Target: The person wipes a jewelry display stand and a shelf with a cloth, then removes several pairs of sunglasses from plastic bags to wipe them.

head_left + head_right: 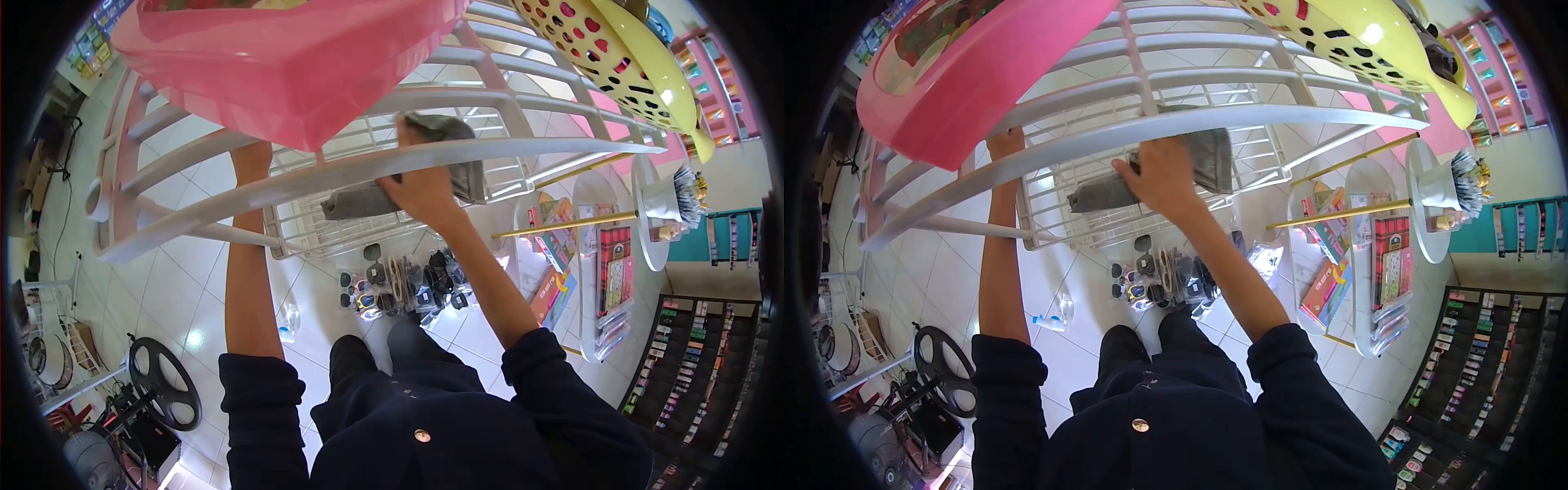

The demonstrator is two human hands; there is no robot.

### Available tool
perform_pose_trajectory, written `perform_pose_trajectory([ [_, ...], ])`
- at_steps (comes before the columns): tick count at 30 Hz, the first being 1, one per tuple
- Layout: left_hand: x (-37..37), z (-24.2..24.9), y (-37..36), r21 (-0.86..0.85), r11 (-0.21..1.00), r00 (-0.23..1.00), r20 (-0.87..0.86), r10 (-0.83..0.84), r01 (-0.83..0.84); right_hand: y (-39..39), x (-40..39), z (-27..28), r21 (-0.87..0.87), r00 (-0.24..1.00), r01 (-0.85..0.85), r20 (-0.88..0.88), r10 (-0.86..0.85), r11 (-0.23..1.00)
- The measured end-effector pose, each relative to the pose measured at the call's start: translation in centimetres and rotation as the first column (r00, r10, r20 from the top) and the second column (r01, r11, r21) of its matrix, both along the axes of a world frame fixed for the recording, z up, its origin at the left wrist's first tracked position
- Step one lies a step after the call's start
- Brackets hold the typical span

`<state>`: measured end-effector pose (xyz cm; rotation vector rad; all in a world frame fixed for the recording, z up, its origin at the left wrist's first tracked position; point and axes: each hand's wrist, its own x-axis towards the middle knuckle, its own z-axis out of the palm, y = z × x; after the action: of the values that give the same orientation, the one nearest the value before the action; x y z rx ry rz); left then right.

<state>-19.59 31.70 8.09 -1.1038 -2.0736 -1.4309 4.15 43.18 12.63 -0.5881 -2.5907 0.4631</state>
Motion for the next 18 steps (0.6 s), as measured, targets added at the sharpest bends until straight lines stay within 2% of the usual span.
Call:
perform_pose_trajectory([
  [1, -0.2, 0.0, 0.2, 0.0, 1.0, 1.0, 0.003, -0.005, 0.005, -0.5, -0.2, -0.2, 0.001, 1.0, 0.003, -0.001, -0.003, 1.0],
  [3, 0.6, -0.2, -0.2, -0.004, 1.0, 1.0, 0.009, -0.014, 0.014, -1.1, -0.5, -0.8, 0.036, 0.987, -0.157, -0.018, 0.158, 0.987],
  [4, 0.4, 0.0, -0.1, -0.007, 1.0, 1.0, 0.009, -0.016, 0.016, -0.8, -0.3, -0.7, 0.034, 0.987, -0.158, -0.021, 0.158, 0.987],
  [6, 0.4, 0.1, -0.2, -0.012, 1.0, 1.0, 0.013, -0.014, 0.014, 0.7, 0.6, -0.5, -0.123, 0.98, -0.191, 0.034, 0.196, 0.974],
  [8, 0.5, 0.4, -0.6, -0.014, 1.0, 1.0, 0.016, -0.008, 0.008, 2.0, 1.5, -0.3, -0.125, 0.98, -0.196, -0.008, 0.197, 0.973],
  [10, 2.3, 2.3, -0.5, -0.061, 0.997, 0.995, 0.093, 0.046, -0.04, 3.6, 2.3, -0.3, -0.127, 0.979, -0.203, -0.049, 0.198, 0.971],
  [12, 4.1, 4.3, -0.5, -0.115, 0.99, 0.981, 0.166, 0.104, -0.086, 5.4, 3.0, -0.6, -0.209, 0.99, -0.116, -0.101, 0.096, 0.971],
  [13, 4.2, 4.7, -0.7, -0.142, 0.984, 0.97, 0.198, 0.137, -0.11, 5.7, 3.4, 0.1, -0.21, 0.989, -0.124, -0.105, 0.104, 0.97],
  [14, 3.9, 4.5, -0.8, -0.144, 0.982, 0.97, 0.193, 0.147, -0.121, 6.1, 3.9, 0.8, -0.704, 0.973, -0.15, -0.228, -0.022, 0.694],
  [15, 3.5, 3.7, -0.8, -0.08, 0.993, 0.985, 0.147, 0.095, -0.084, 6.3, 4.2, 1.4, -0.957, 0.949, -0.219, -0.254, -0.188, 0.189],
  [16, 2.9, 2.9, -0.8, -0.02, 0.999, 0.994, 0.095, 0.044, -0.043, 6.1, 4.4, 1.6, -0.97, 0.98, -0.139, -0.164, -0.114, 0.201],
  [18, 2.3, 2.1, -0.6, 0.015, 0.999, 0.997, 0.06, 0.042, -0.043, 3.1, 4.5, 1.3, -0.942, 0.981, -0.172, -0.138, 0.134, 0.288],
])
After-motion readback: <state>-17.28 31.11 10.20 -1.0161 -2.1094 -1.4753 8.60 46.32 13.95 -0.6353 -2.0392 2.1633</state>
